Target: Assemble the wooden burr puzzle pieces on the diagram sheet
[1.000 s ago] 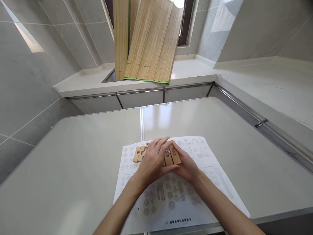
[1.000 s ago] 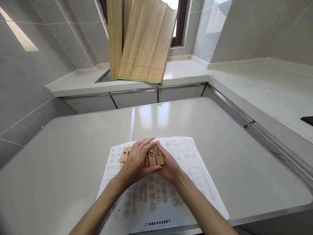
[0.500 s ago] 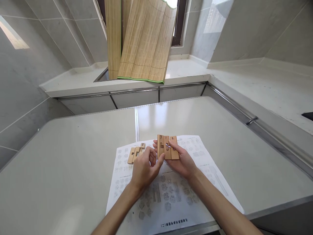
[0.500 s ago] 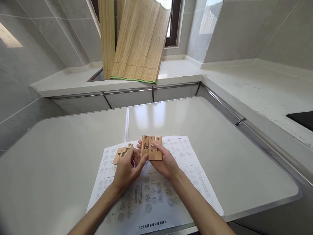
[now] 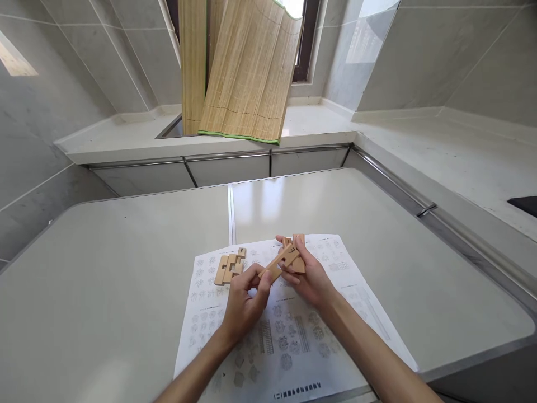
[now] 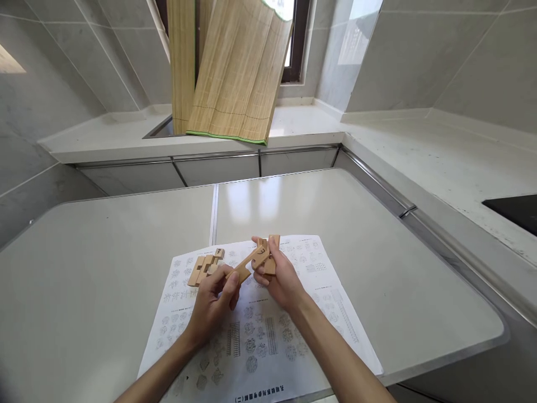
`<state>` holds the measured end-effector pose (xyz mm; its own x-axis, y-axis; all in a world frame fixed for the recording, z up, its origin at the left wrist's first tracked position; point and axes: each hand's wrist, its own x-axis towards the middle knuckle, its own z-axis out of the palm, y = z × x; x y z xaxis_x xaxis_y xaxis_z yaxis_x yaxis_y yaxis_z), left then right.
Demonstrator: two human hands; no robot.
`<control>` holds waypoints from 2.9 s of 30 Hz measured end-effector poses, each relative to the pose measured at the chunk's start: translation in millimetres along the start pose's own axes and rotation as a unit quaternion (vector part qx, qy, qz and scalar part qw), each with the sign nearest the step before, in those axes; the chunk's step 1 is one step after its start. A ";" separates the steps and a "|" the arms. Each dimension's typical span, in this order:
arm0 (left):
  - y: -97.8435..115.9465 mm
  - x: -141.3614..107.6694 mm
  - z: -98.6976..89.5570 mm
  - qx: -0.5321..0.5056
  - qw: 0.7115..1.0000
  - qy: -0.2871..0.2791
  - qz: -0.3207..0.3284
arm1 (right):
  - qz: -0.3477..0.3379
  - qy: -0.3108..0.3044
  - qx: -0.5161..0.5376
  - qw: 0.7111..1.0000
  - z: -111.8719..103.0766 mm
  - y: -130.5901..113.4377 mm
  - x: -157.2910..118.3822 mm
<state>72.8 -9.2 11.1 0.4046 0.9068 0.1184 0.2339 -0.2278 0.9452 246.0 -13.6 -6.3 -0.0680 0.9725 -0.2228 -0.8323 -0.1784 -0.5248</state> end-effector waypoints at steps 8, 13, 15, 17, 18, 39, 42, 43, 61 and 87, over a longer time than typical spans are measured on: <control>-2.3 -0.3 -0.4 0.002 1.000 0.022 -0.011 | 0.021 -0.009 -0.115 0.993 9.5 3.9 -6.3; -4.3 0.7 -2.1 0.015 0.999 0.039 -0.001 | -0.027 0.005 -0.187 0.982 12.4 6.4 -8.7; -5.8 1.5 -2.6 0.022 0.999 0.040 0.007 | -0.039 0.006 -0.205 0.978 14.0 5.3 -9.7; -6.8 2.2 -3.0 0.031 0.999 0.038 0.016 | -0.046 0.008 -0.222 0.974 16.1 3.2 -10.8; -6.8 2.3 -3.1 0.034 0.999 0.037 0.020 | -0.049 0.010 -0.235 0.971 17.1 1.8 -11.5; -3.5 4.8 -7.7 0.030 0.998 -0.047 -0.001 | -0.027 0.030 -0.334 0.942 7.6 -7.6 -13.4; -2.5 5.1 -9.4 0.031 0.998 -0.057 0.003 | -0.018 0.024 -0.339 0.940 6.4 -8.6 -13.2; -2.7 5.1 -9.8 0.031 0.997 -0.063 0.005 | -0.014 0.021 -0.338 0.941 6.4 -9.0 -13.3; -1.7 5.9 -6.2 -0.081 0.990 -0.108 -0.035 | -0.039 -0.045 -0.244 0.968 11.2 -6.0 -13.4; -9.8 8.8 -2.6 -0.169 0.982 -0.015 -0.079 | 0.194 -0.125 -0.034 0.972 -3.4 -19.2 -8.4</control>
<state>71.8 1.9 3.6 0.4133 0.9096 -0.0426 -0.0093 0.0510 0.9987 264.4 -18.8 2.8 -0.5084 0.8342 -0.2137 -0.6790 -0.5410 -0.4964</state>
